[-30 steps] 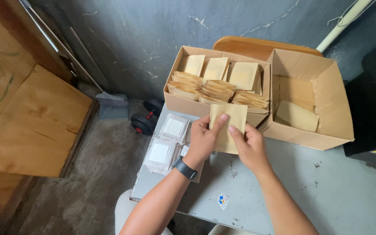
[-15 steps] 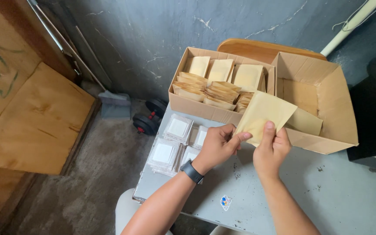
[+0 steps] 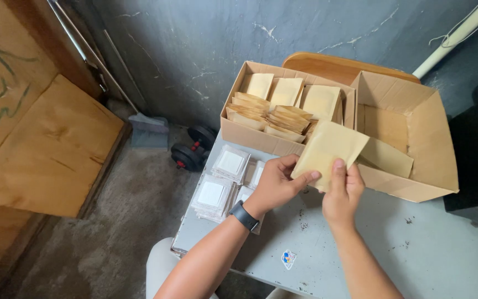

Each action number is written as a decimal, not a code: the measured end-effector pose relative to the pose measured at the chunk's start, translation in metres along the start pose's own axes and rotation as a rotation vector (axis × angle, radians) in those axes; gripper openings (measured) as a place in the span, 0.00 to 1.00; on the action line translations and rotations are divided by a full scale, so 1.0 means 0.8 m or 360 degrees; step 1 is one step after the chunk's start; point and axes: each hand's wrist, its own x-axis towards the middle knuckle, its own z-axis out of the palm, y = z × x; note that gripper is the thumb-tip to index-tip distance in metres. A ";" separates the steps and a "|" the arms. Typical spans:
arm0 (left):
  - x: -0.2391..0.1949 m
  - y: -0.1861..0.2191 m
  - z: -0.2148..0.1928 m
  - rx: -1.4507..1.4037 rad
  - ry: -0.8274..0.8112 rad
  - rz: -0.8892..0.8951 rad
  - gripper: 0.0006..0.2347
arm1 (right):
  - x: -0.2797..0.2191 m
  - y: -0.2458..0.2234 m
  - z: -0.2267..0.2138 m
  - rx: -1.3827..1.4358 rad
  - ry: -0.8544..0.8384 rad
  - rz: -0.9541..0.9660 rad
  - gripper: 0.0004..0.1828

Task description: Packing small paper packets into cardboard boxes for storage or shipping

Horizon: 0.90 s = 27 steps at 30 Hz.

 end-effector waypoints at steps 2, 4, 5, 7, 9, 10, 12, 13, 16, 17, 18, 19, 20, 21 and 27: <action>0.000 0.006 0.000 -0.0002 0.0067 -0.0022 0.09 | -0.005 -0.034 0.013 -0.0013 -0.0119 0.0080 0.14; 0.006 0.009 -0.003 0.0001 0.0124 -0.0042 0.09 | -0.004 -0.045 0.022 -0.0023 -0.0228 0.0157 0.13; 0.006 0.007 -0.005 0.0014 0.0189 -0.0027 0.09 | -0.007 -0.041 0.021 -0.0026 -0.0285 0.0163 0.12; 0.005 0.008 -0.007 0.0034 0.0250 -0.0018 0.09 | -0.012 -0.037 0.020 -0.0024 -0.0338 0.0174 0.11; 0.010 0.015 -0.009 -0.0009 0.0320 -0.0011 0.10 | -0.012 -0.040 0.023 0.0041 -0.0447 0.0195 0.14; 0.012 0.016 -0.013 0.0000 0.0316 0.0002 0.10 | -0.012 -0.038 0.024 0.0053 -0.0444 0.0183 0.14; 0.012 0.016 -0.017 0.0032 0.0332 -0.0005 0.13 | -0.013 -0.032 0.021 0.0017 -0.0542 0.0224 0.16; 0.009 0.037 -0.010 0.0033 0.0330 0.0001 0.13 | -0.012 -0.036 0.021 0.0019 -0.0541 0.0218 0.16; -0.006 0.082 0.006 0.0004 0.0355 -0.0045 0.08 | -0.016 -0.036 0.020 -0.0016 -0.0668 0.0301 0.13; -0.007 0.086 0.008 0.0011 0.0345 -0.0053 0.08 | -0.015 -0.027 0.018 -0.0041 -0.0680 0.0300 0.12; -0.008 0.092 0.010 0.0017 0.0334 -0.0061 0.08 | -0.014 -0.020 0.015 -0.0065 -0.0693 0.0299 0.11; -0.004 0.075 0.003 0.0024 0.0321 -0.0048 0.08 | -0.010 -0.029 0.015 -0.0059 -0.0681 0.0285 0.11; 0.000 0.058 -0.004 0.0053 0.0318 -0.0078 0.09 | -0.006 -0.039 0.014 -0.0077 -0.0590 0.0206 0.09; 0.005 0.041 -0.010 0.0081 0.0311 -0.0110 0.10 | -0.004 -0.048 0.012 -0.0098 -0.0493 0.0130 0.10; -0.004 0.041 0.002 -0.0022 0.0152 -0.0223 0.13 | -0.003 -0.038 0.001 0.0014 -0.0121 0.0120 0.11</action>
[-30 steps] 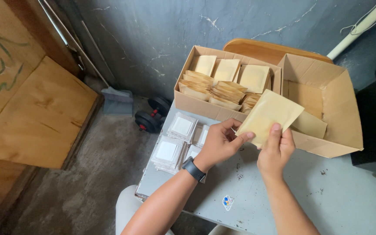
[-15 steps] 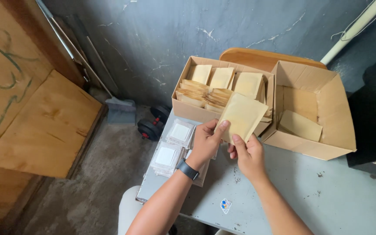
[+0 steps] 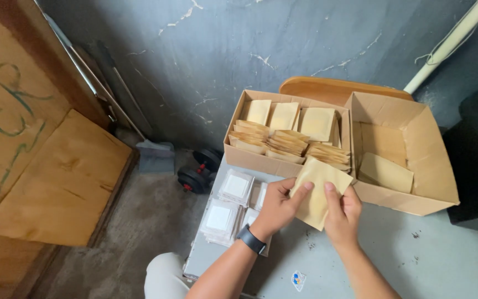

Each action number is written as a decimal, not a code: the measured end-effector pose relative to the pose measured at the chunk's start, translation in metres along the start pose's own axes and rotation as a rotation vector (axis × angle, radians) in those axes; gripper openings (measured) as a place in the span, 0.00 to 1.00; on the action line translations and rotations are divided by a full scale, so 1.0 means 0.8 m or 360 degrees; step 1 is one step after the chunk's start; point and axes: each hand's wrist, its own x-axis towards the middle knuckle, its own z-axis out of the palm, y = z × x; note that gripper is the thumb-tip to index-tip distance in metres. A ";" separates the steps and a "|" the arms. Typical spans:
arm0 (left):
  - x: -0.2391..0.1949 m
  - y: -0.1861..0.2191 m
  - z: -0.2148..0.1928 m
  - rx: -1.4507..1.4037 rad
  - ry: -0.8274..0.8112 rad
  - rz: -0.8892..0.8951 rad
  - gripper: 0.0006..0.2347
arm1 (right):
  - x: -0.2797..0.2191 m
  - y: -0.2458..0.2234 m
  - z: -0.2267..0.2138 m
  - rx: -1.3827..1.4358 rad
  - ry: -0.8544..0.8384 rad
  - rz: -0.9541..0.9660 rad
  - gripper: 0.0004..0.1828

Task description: Packing small paper packets into cardboard boxes for storage or shipping

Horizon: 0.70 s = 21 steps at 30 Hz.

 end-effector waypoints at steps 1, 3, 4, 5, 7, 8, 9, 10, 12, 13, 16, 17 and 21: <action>-0.002 0.006 0.000 0.0005 0.0005 0.0007 0.13 | -0.001 0.004 -0.003 0.0008 -0.0004 -0.0004 0.11; -0.004 0.015 -0.005 0.0319 -0.0091 0.0211 0.16 | -0.005 0.016 -0.004 -0.0270 -0.0043 0.0143 0.16; -0.003 0.020 -0.006 0.0319 -0.0087 0.0211 0.16 | -0.004 0.018 -0.003 -0.0269 -0.0047 0.0143 0.16; -0.003 0.024 -0.009 0.0339 -0.0056 0.0258 0.20 | -0.005 0.020 -0.002 -0.0255 -0.0074 0.0133 0.16; -0.004 0.024 -0.010 0.0337 -0.0002 0.0302 0.23 | -0.006 0.023 -0.007 -0.0260 -0.0127 0.0121 0.16; -0.002 0.022 -0.012 0.0359 0.0024 0.0335 0.23 | -0.005 0.025 -0.007 -0.0269 -0.0147 0.0113 0.15; -0.001 0.021 -0.014 0.0381 0.0050 0.0369 0.24 | -0.004 0.026 -0.009 -0.0278 -0.0165 0.0105 0.15; -0.003 0.022 -0.014 0.0377 0.0066 0.0372 0.24 | -0.005 0.027 -0.011 -0.0279 -0.0182 0.0102 0.15; -0.005 0.026 -0.014 0.0375 -0.0038 0.0310 0.22 | -0.004 0.030 -0.013 -0.0363 0.0145 0.0123 0.13; -0.004 0.021 -0.014 0.0382 -0.0027 0.0317 0.22 | 0.002 0.038 -0.015 -0.0353 0.0135 0.0119 0.13; -0.005 0.012 -0.013 0.0326 -0.0044 0.0284 0.13 | 0.024 0.039 -0.018 -0.0277 0.0495 -0.0009 0.15; -0.005 0.013 -0.015 0.0271 -0.0033 0.0205 0.14 | 0.038 0.027 -0.014 -0.0307 0.0509 -0.0011 0.16; 0.000 0.010 -0.017 0.0221 0.0014 0.0122 0.13 | 0.120 0.006 0.004 -0.0763 0.0453 -0.0042 0.21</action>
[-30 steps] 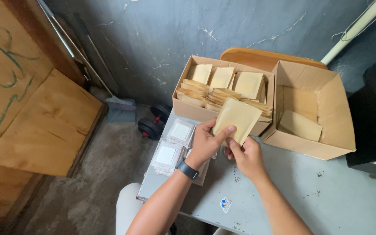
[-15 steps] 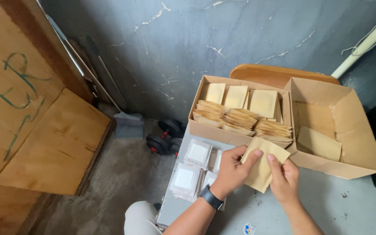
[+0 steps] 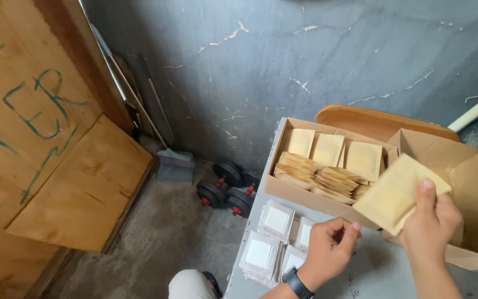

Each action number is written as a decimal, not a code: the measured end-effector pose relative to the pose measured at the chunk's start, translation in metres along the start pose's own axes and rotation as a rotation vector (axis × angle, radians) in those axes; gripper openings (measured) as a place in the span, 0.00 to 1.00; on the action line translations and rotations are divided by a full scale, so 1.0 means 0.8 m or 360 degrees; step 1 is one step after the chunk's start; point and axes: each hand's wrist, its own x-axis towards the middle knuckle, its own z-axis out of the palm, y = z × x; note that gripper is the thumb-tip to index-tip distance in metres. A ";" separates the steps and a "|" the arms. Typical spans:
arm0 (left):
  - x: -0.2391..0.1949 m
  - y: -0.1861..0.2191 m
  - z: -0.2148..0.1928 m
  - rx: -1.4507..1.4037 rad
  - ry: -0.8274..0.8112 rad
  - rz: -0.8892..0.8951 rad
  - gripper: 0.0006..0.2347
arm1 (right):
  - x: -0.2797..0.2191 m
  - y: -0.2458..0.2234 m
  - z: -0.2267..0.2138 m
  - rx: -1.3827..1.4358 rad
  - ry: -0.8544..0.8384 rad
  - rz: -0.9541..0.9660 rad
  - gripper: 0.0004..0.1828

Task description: Packing small paper packets into cardboard boxes for storage or shipping

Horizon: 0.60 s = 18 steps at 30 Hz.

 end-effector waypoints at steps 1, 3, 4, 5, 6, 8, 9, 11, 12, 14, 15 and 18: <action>0.000 -0.003 0.002 0.0000 -0.0008 0.0002 0.13 | 0.018 -0.018 0.021 -0.0001 0.0008 0.0000 0.21; 0.000 -0.008 0.005 -0.0058 -0.0017 -0.0101 0.13 | 0.057 -0.055 0.065 0.0369 -0.0241 0.0293 0.15; 0.001 -0.010 0.007 -0.0059 -0.0018 -0.0093 0.13 | 0.076 -0.049 0.092 0.0372 -0.0237 0.0286 0.15; 0.000 -0.012 0.008 -0.0055 -0.0045 -0.0094 0.14 | 0.093 -0.043 0.118 0.0258 -0.0446 0.0207 0.17; -0.001 -0.015 0.010 -0.0051 -0.0073 -0.0095 0.14 | 0.109 -0.037 0.144 0.0143 -0.0654 0.0128 0.20; -0.002 -0.011 0.009 -0.0036 -0.0063 -0.0078 0.14 | 0.112 -0.071 0.189 0.0148 -0.0767 0.0337 0.16; -0.003 -0.009 0.010 -0.0022 -0.0058 -0.0065 0.15 | 0.113 -0.088 0.210 0.0148 -0.0874 0.0551 0.15; -0.002 -0.010 0.010 -0.0029 -0.0061 -0.0026 0.14 | 0.119 -0.094 0.239 -0.0043 -0.0924 0.0425 0.17; -0.003 -0.011 0.010 -0.0032 -0.0065 0.0010 0.14 | 0.120 -0.095 0.252 -0.0231 -0.0970 0.0302 0.20; -0.003 -0.015 0.010 -0.0018 -0.0074 -0.0008 0.14 | 0.117 -0.104 0.262 -0.0384 -0.1146 0.0407 0.18; -0.002 -0.017 0.010 -0.0002 -0.0090 -0.0017 0.14 | 0.116 -0.110 0.267 -0.0534 -0.1311 0.0507 0.18; -0.002 -0.016 0.010 0.0077 -0.0096 0.0010 0.13 | 0.109 -0.078 0.282 -0.0341 -0.1408 0.0535 0.17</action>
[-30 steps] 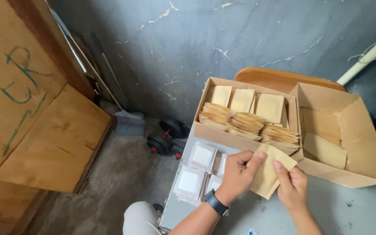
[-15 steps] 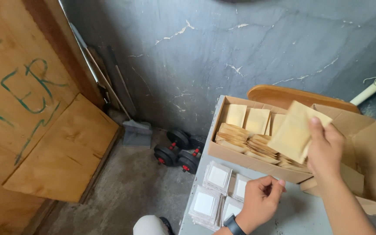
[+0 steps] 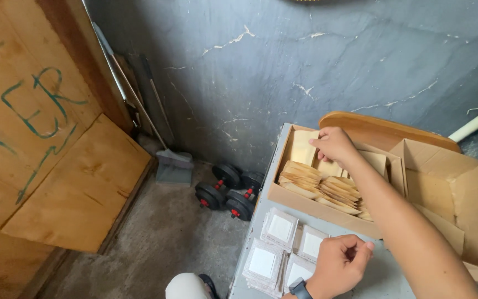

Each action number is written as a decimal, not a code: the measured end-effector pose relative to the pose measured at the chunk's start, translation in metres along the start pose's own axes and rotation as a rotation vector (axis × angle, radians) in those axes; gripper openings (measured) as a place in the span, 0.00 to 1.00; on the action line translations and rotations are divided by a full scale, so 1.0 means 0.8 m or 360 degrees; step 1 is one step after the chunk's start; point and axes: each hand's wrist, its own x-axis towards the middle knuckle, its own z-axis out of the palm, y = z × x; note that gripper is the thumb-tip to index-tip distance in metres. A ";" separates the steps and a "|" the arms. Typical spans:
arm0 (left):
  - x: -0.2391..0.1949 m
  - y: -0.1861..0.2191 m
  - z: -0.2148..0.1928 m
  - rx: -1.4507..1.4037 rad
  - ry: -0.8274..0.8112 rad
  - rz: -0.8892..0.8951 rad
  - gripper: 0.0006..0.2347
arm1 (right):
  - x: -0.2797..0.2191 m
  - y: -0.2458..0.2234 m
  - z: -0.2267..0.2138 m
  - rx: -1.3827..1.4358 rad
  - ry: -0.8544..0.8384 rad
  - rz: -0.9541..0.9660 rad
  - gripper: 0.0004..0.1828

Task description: Packing small paper packets into cardboard boxes for storage or shipping

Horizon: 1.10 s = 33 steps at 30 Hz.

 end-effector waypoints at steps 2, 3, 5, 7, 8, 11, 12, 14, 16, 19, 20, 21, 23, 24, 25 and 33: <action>-0.001 0.001 0.000 -0.0003 -0.0007 0.0013 0.13 | -0.005 0.001 0.001 -0.0017 0.0038 -0.0016 0.19; -0.002 0.000 0.000 0.0000 -0.0013 0.0026 0.13 | -0.009 0.002 0.002 -0.0028 0.0073 -0.0035 0.22; -0.002 0.003 -0.001 0.0034 -0.0021 0.0047 0.13 | -0.035 -0.016 -0.004 -0.0019 0.0109 -0.0043 0.20; -0.001 0.004 -0.001 0.0067 -0.0046 0.0067 0.13 | -0.042 -0.012 -0.016 -0.0004 0.0159 -0.0042 0.19; -0.001 0.005 -0.001 0.0106 -0.0033 0.0083 0.13 | -0.036 0.001 -0.024 -0.0085 0.0206 -0.0153 0.18; 0.001 0.017 -0.004 0.0145 -0.0031 0.0152 0.10 | -0.045 0.033 -0.068 -0.0182 0.0400 -0.0379 0.10; 0.002 0.021 -0.004 0.0152 -0.0014 0.0217 0.08 | -0.053 0.046 -0.085 -0.0204 0.0531 -0.0521 0.03; 0.003 0.020 -0.001 0.0132 0.0011 0.0256 0.07 | -0.073 0.075 -0.128 -0.0124 0.0669 -0.0514 0.02; 0.003 0.023 0.002 0.0115 0.0021 0.0293 0.06 | -0.089 0.119 -0.171 -0.0043 0.0820 -0.0497 0.02; 0.002 0.028 0.004 0.0061 0.0029 0.0310 0.13 | -0.110 0.193 -0.222 -0.0156 0.0957 -0.0446 0.02; 0.001 0.027 0.005 0.0074 0.0028 0.0335 0.17 | -0.123 0.210 -0.233 -0.0500 0.0783 -0.0209 0.02; 0.001 0.026 0.007 0.0086 0.0046 0.0367 0.21 | -0.131 0.223 -0.245 -0.0837 0.0587 0.0019 0.07; 0.000 0.025 0.010 0.0115 0.0026 0.0388 0.21 | -0.138 0.258 -0.248 -0.1096 0.0277 0.0093 0.17; 0.000 0.025 0.011 0.0152 0.0017 0.0413 0.20 | -0.141 0.274 -0.249 -0.1342 -0.0047 0.0157 0.30; 0.000 0.024 0.012 0.0151 0.0009 0.0407 0.20 | -0.143 0.281 -0.248 -0.1338 -0.0048 0.0166 0.30; 0.004 0.025 0.017 0.0299 -0.0080 0.0429 0.18 | -0.153 0.302 -0.256 -0.1337 -0.0117 0.0245 0.22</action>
